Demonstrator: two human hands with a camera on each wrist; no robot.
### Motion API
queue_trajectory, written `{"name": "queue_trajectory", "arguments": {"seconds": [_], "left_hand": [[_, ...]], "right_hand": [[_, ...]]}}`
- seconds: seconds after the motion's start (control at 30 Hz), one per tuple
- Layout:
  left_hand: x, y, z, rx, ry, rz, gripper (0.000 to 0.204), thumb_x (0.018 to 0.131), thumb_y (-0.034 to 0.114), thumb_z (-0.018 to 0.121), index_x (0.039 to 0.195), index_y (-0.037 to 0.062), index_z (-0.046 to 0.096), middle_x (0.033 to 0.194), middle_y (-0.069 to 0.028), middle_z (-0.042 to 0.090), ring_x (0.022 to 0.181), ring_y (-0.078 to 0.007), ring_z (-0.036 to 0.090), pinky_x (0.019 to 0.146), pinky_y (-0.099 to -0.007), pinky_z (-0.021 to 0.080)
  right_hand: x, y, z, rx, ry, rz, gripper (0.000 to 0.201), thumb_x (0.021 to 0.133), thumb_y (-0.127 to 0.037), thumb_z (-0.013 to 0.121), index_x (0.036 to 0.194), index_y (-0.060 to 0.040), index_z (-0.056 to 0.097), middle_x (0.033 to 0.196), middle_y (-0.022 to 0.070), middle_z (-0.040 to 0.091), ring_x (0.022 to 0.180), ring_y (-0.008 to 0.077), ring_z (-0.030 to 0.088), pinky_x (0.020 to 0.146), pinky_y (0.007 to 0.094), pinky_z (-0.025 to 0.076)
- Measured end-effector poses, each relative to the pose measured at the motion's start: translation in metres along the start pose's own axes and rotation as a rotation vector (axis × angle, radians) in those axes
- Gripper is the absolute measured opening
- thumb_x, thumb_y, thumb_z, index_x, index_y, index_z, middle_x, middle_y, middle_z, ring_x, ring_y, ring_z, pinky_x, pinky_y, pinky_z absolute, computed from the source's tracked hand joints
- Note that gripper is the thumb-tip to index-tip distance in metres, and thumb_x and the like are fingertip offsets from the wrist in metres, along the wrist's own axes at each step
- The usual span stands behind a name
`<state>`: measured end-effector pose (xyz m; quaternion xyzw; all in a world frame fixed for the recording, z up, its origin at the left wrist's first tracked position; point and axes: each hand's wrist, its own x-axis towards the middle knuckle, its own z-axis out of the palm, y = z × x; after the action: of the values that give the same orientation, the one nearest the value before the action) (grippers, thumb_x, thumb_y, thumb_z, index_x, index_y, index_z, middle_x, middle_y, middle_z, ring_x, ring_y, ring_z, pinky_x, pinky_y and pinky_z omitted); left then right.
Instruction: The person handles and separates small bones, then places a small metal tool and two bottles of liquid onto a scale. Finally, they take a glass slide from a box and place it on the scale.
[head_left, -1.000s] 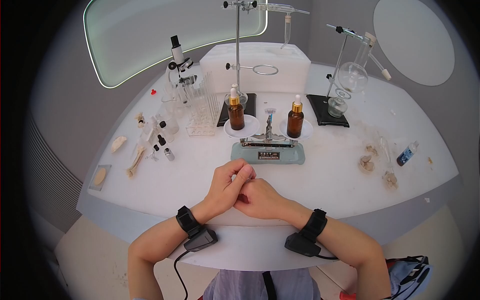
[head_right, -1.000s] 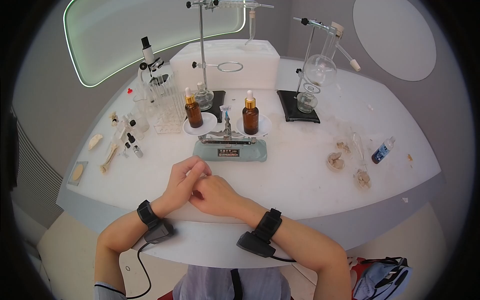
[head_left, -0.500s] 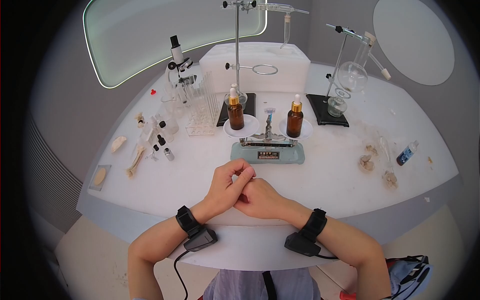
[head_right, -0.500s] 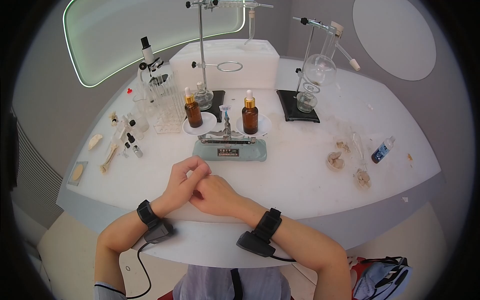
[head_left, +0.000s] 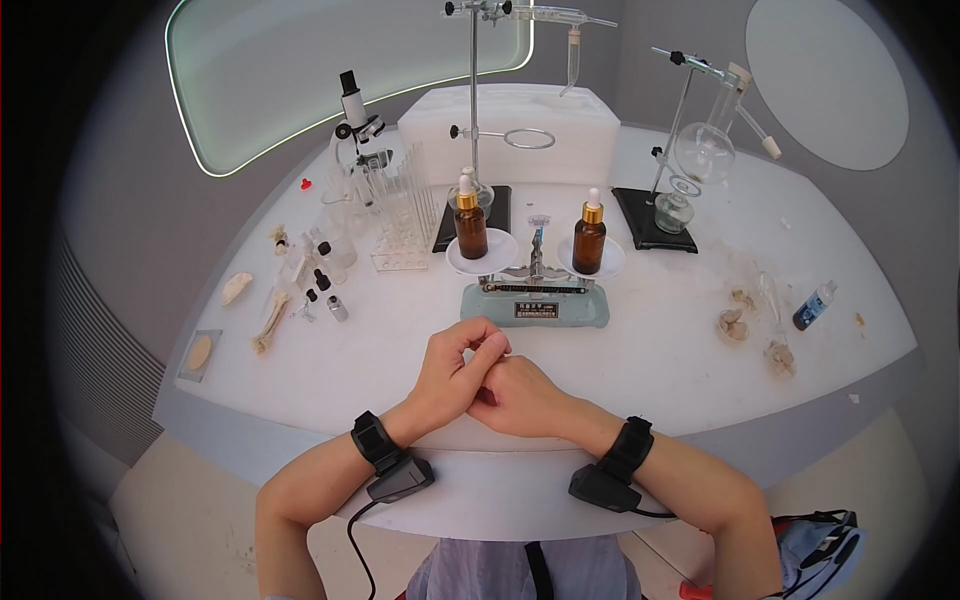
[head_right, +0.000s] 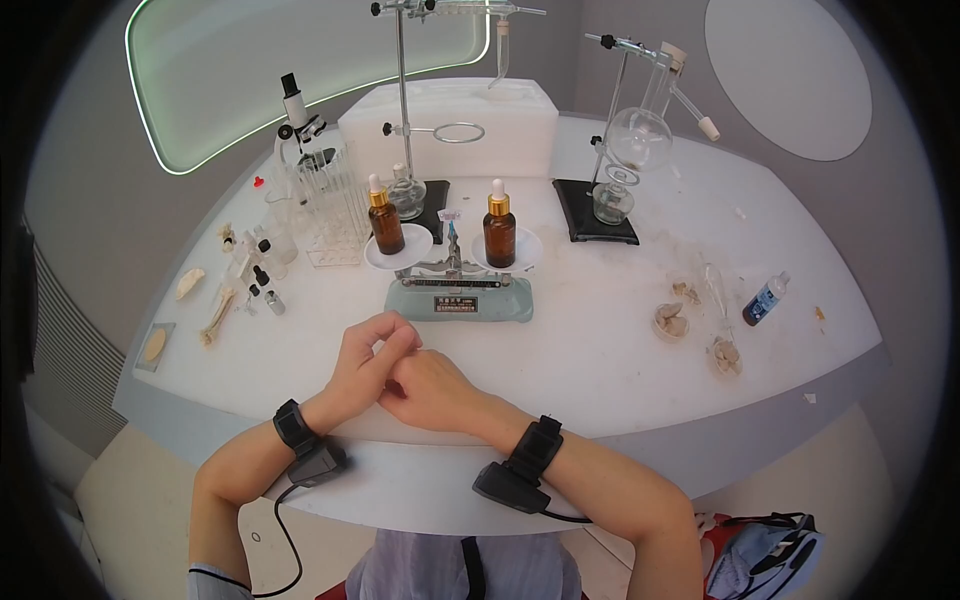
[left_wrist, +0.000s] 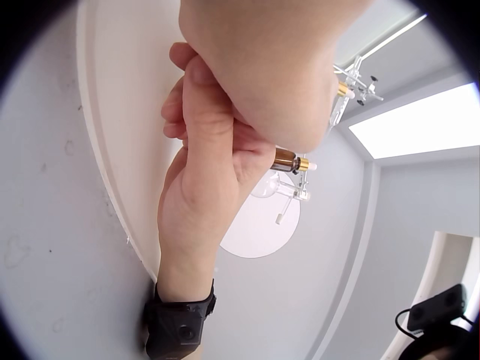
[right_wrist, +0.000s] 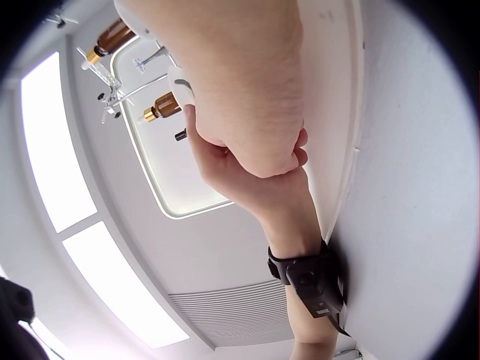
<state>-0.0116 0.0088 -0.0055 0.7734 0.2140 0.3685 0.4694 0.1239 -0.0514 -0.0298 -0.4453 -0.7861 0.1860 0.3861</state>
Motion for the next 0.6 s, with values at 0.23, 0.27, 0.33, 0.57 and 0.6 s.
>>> {"name": "queue_trajectory", "arguments": {"seconds": [0.23, 0.27, 0.33, 0.57, 0.6], "left_hand": [[-0.0002, 0.0003, -0.0001, -0.029, -0.019, 0.006, 0.024, 0.097, 0.020, 0.057, 0.089, -0.0013, 0.063, 0.078, -0.0059, 0.064, 0.075, -0.0117, 0.057, 0.070, -0.0273, 0.047], [-0.0003, 0.0007, 0.0000, -0.029, -0.018, 0.005, 0.024, 0.097, 0.020, 0.057, 0.089, -0.0013, 0.063, 0.078, -0.0059, 0.064, 0.075, -0.0117, 0.057, 0.070, -0.0273, 0.047], [-0.0005, 0.0022, 0.0004, -0.036, -0.016, 0.002, 0.024, 0.098, 0.020, 0.057, 0.089, -0.0013, 0.063, 0.078, -0.0057, 0.064, 0.075, -0.0117, 0.057, 0.070, -0.0274, 0.047], [-0.0002, 0.0022, -0.0002, -0.033, -0.027, 0.007, 0.024, 0.098, 0.020, 0.056, 0.089, -0.0014, 0.063, 0.079, -0.0061, 0.064, 0.075, -0.0120, 0.057, 0.070, -0.0274, 0.047], [-0.0002, 0.0015, -0.0003, -0.027, -0.024, 0.008, 0.024, 0.098, 0.020, 0.057, 0.089, -0.0015, 0.063, 0.079, -0.0063, 0.064, 0.075, -0.0123, 0.057, 0.070, -0.0276, 0.047]], "right_hand": [[0.0001, 0.0006, 0.0008, 0.000, 0.007, -0.007, 0.014, 0.078, -0.012, 0.071, 0.079, -0.0004, 0.063, 0.066, 0.0116, 0.064, 0.060, 0.0307, 0.062, 0.056, 0.0410, 0.047], [0.0001, 0.0006, 0.0008, 0.001, 0.007, -0.004, 0.014, 0.078, -0.012, 0.071, 0.078, -0.0004, 0.063, 0.066, 0.0116, 0.064, 0.060, 0.0307, 0.062, 0.056, 0.0410, 0.047], [-0.0002, 0.0013, 0.0013, 0.000, 0.006, -0.004, 0.015, 0.078, -0.012, 0.071, 0.079, -0.0003, 0.063, 0.066, 0.0116, 0.064, 0.060, 0.0306, 0.062, 0.056, 0.0411, 0.047], [-0.0002, 0.0023, 0.0024, -0.006, 0.017, -0.013, 0.014, 0.078, -0.012, 0.071, 0.079, -0.0003, 0.063, 0.066, 0.0115, 0.064, 0.060, 0.0307, 0.062, 0.056, 0.0411, 0.048], [-0.0002, 0.0022, 0.0024, -0.006, 0.016, -0.012, 0.014, 0.078, -0.012, 0.071, 0.079, -0.0003, 0.063, 0.066, 0.0115, 0.064, 0.060, 0.0307, 0.062, 0.056, 0.0411, 0.048]]}}
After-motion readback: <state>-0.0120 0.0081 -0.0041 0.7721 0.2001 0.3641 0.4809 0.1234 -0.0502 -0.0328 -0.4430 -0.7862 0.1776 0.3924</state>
